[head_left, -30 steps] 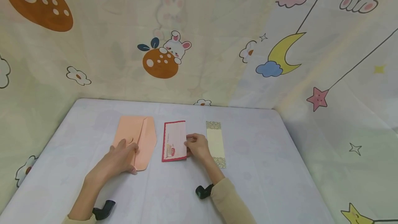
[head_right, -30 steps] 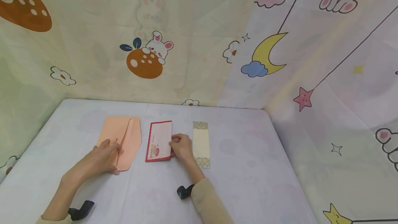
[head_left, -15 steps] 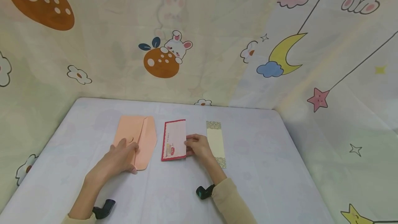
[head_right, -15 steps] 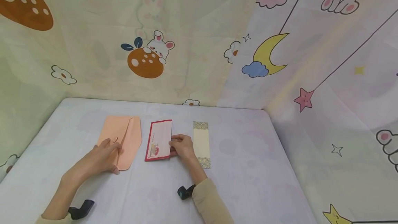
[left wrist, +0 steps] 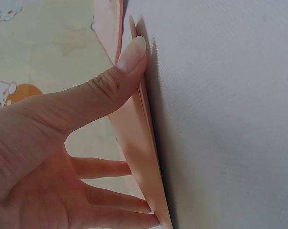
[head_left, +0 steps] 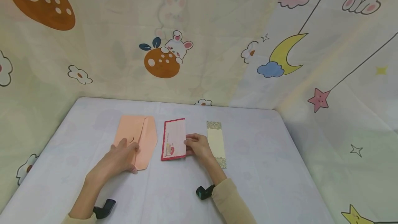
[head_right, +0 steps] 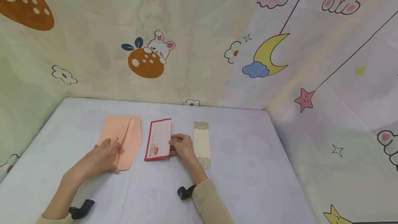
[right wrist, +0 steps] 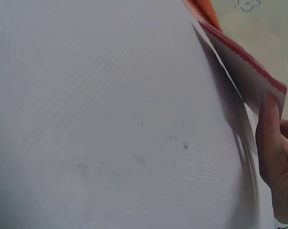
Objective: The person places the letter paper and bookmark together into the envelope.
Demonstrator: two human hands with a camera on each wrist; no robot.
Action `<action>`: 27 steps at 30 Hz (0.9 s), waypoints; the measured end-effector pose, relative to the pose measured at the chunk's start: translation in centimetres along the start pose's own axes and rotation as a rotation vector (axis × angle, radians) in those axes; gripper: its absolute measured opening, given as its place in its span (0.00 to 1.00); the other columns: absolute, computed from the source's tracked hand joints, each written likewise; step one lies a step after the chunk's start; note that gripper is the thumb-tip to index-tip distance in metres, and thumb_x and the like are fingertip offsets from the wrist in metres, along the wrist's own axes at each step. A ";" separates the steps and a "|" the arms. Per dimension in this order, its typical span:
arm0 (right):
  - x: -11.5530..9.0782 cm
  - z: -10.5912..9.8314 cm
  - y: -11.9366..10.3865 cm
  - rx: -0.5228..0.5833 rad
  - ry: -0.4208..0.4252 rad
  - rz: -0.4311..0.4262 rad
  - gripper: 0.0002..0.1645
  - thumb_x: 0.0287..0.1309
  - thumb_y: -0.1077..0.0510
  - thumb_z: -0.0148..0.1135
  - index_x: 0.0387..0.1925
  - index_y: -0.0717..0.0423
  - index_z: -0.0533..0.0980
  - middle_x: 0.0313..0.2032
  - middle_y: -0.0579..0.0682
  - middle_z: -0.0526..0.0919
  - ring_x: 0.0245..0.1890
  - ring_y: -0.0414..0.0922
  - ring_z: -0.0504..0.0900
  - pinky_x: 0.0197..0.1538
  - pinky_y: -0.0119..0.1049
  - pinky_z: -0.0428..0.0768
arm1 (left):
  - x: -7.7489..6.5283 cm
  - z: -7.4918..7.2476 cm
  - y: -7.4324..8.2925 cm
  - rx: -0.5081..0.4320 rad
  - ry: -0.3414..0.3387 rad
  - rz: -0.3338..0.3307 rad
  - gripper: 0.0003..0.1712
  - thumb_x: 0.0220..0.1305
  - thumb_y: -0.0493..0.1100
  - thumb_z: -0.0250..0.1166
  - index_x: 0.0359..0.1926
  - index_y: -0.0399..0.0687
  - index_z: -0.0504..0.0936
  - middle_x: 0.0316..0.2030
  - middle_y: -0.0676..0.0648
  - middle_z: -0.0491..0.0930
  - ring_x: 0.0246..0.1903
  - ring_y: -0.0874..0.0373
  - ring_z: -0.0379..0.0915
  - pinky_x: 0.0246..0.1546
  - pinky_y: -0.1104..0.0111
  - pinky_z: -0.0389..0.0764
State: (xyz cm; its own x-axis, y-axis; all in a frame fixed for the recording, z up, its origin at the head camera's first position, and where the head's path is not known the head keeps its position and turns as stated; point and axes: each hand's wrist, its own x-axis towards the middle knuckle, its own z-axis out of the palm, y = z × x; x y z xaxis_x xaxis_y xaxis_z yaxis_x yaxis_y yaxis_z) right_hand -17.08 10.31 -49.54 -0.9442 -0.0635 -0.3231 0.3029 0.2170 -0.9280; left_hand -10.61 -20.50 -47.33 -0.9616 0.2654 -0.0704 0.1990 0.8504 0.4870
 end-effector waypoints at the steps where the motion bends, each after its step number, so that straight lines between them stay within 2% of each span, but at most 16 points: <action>1: 0.0 0.0 0.0 0.003 0.001 0.001 0.18 0.65 0.60 0.66 0.54 0.61 0.80 0.39 0.53 0.89 0.32 0.42 0.86 0.35 0.32 0.84 | 0.0 0.0 0.0 0.001 -0.002 -0.001 0.36 0.32 0.46 0.88 0.45 0.51 0.78 0.45 0.38 0.71 0.38 0.41 0.67 0.29 0.57 0.73; 9: -0.5 0.1 -0.5 0.004 0.002 -0.023 0.18 0.65 0.60 0.67 0.54 0.60 0.80 0.40 0.53 0.89 0.34 0.43 0.85 0.36 0.32 0.84 | 0.1 0.1 -0.1 0.022 -0.005 0.008 0.36 0.32 0.46 0.88 0.43 0.50 0.78 0.46 0.37 0.72 0.39 0.43 0.70 0.31 0.54 0.75; 18: -0.6 0.4 -1.0 0.034 -0.020 -0.048 0.18 0.65 0.61 0.67 0.55 0.62 0.80 0.40 0.55 0.89 0.33 0.43 0.85 0.37 0.35 0.85 | 0.2 0.0 0.1 0.016 -0.004 0.009 0.36 0.31 0.47 0.88 0.44 0.50 0.78 0.45 0.38 0.72 0.38 0.43 0.67 0.29 0.59 0.71; 27: -0.6 1.2 -1.1 0.049 -0.034 -0.057 0.17 0.64 0.61 0.67 0.53 0.62 0.80 0.40 0.55 0.89 0.34 0.44 0.85 0.36 0.34 0.84 | 0.2 0.1 0.1 0.018 -0.004 0.004 0.36 0.32 0.45 0.88 0.43 0.50 0.77 0.44 0.39 0.71 0.39 0.43 0.68 0.34 0.51 0.75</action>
State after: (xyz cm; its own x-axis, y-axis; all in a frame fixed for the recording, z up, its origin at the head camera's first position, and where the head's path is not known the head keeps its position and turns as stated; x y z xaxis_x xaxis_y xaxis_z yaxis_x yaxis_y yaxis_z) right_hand -16.74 8.89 -48.54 -0.9555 -0.1074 -0.2747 0.2555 0.1643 -0.9528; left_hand -10.72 -20.33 -47.33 -0.9598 0.2712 -0.0721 0.2068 0.8573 0.4715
